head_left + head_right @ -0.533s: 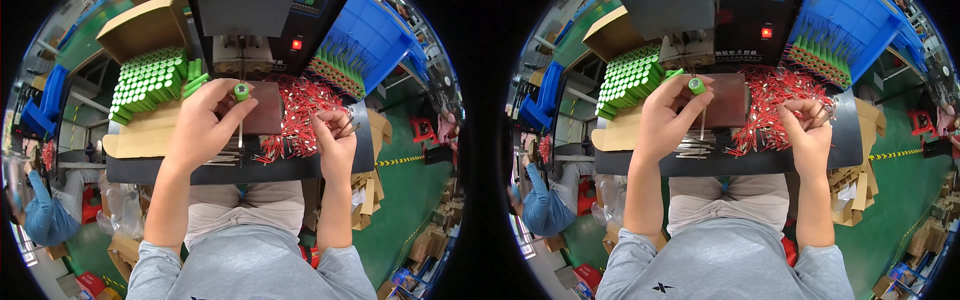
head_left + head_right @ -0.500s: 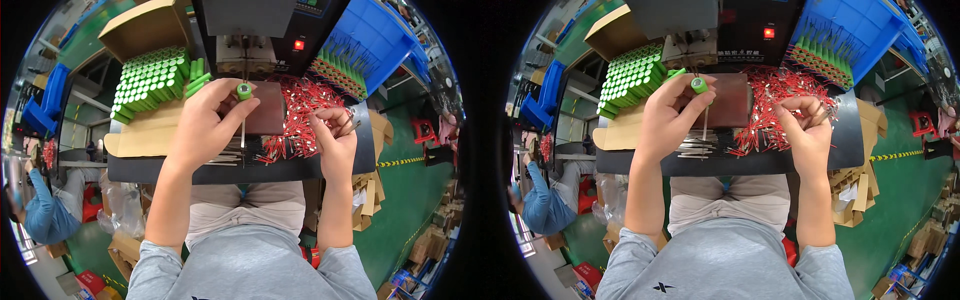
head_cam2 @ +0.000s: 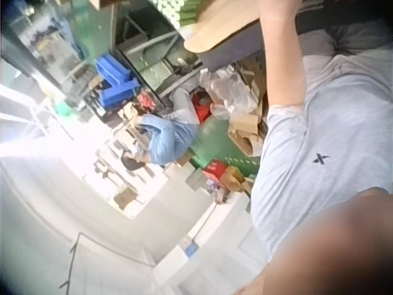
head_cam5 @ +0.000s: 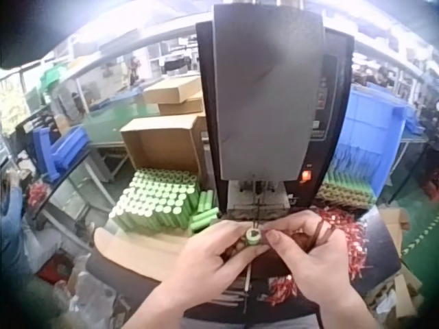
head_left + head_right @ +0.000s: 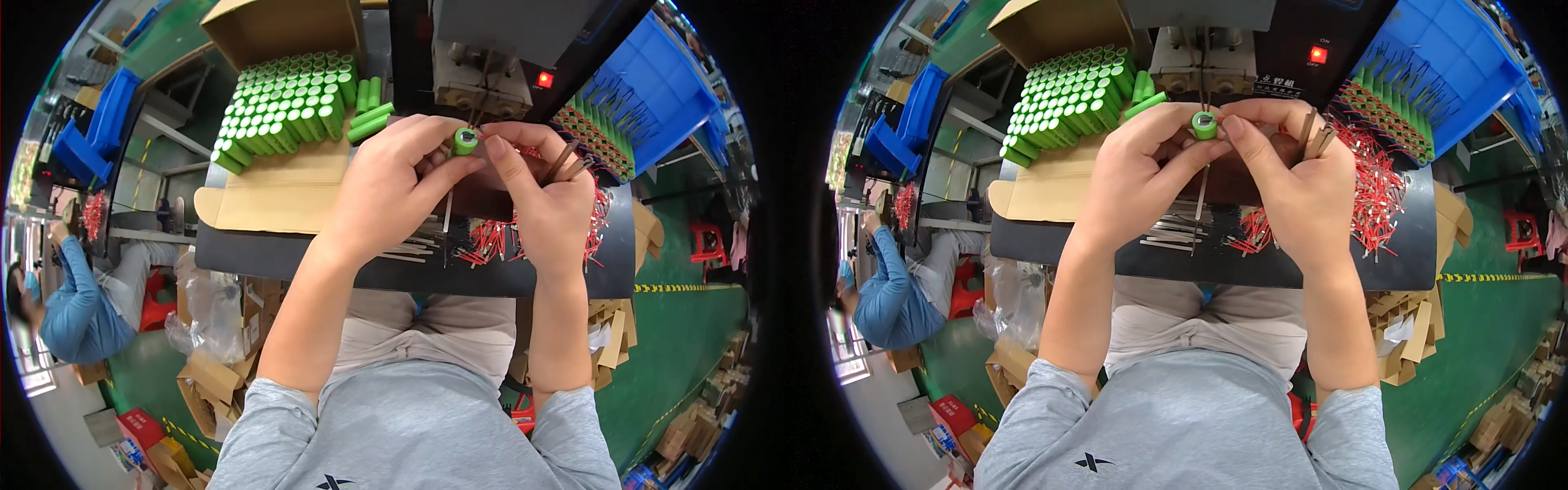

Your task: Assembling individual battery cells into packs and using a spot-welding machine to secure connections.

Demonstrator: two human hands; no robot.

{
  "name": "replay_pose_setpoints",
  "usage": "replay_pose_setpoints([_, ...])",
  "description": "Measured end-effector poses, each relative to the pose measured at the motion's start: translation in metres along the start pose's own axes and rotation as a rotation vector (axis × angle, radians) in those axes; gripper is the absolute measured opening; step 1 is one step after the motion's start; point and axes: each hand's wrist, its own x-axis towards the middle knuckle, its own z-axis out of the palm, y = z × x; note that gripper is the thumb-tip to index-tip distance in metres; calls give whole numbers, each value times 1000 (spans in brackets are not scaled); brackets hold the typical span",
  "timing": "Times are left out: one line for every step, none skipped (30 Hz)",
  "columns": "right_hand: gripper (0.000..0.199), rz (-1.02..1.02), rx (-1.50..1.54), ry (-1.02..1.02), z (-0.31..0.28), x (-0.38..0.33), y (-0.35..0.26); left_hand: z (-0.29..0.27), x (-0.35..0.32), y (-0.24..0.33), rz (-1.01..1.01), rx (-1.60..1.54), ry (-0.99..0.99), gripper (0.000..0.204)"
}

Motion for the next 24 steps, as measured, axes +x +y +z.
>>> replay_pose_setpoints([15, -23, -3, -3, 1, 1, 1, 0, 0, -3, 4, -8, 8, 27])
replay_pose_setpoints([15, -47, -10, -1, 0, 2, 2, 1, 0, -3, -2, -10, 8, 27])
replay_pose_setpoints([15, -64, -57, -1, -1, 2, 2, 1, 0, -3, 0, 1, 17, 27])
replay_pose_setpoints([15, -58, -59, -3, 0, 2, 1, 2, 0, -2, 3, 12, 26, 27])
replay_pose_setpoints([14, -58, -51, 5, 0, 2, 1, 2, 0, -3, -2, 12, 26, 27])
replay_pose_setpoints([14, -57, -42, 12, 1, 2, 1, 2, 1, -4, -1, 6, 22, 27])
replay_pose_setpoints([14, -53, -42, 10, 1, 2, 2, 1, 1, -4, 1, 0, 18, 27])
replay_pose_setpoints([14, -77, -32, 12, 1, 2, 3, 1, 1, -4, -1, 0, 19, 27])
replay_pose_setpoints([14, -101, -22, 13, 1, 2, 4, 1, 1, -4, 3, 12, 17, 27])
replay_pose_setpoints([14, -100, -22, 13, 1, 2, 5, 1, 1, -4, 8, 24, 16, 27])
replay_pose_setpoints([14, -96, -24, 14, 1, 2, 4, 1, 1, -4, 8, 24, 16, 27])
replay_pose_setpoints([14, -92, -26, 15, 1, 2, 4, 1, 1, -4, -4, 18, 13, 27])
replay_pose_setpoints([14, -92, -25, 15, 0, 2, 5, 1, 1, -4, -15, 11, 9, 27])
replay_pose_setpoints([14, -102, -38, 13, 0, 2, 6, 1, 1, -4, -14, 12, 9, 27])
replay_pose_setpoints([15, -111, -50, 11, 0, 2, 6, 1, 0, -4, -14, 11, 12, 27])
replay_pose_setpoints([15, -112, -50, 11, -1, 2, 6, 2, 0, -4, -13, 11, 14, 27])
replay_pose_setpoints([15, -103, -53, 10, -1, 2, 6, 2, 0, -4, -13, 12, 14, 27])
replay_pose_setpoints([15, -94, -56, 8, -1, 1, 5, 2, 0, -4, -10, 11, 11, 27])
replay_pose_setpoints([15, -94, -56, 8, -1, 1, 5, 1, 1, -5, -7, 10, 8, 27])
replay_pose_setpoints([15, -98, -53, 0, -2, 2, 6, 2, 1, -5, -7, 9, 7, 27])
replay_pose_setpoints([15, -103, -51, -9, -3, 2, 6, 2, 1, -5, 7, 14, 14, 27])
replay_pose_setpoints([15, -101, -51, -8, -3, 3, 6, 2, 0, -6, 21, 19, 21, 28])
replay_pose_setpoints([15, -111, -54, -4, -3, 3, 6, 2, 0, -6, 19, 18, 19, 28])
replay_pose_setpoints([15, -120, -56, 0, -2, 3, 7, 3, 0, -6, 10, 18, 19, 28])
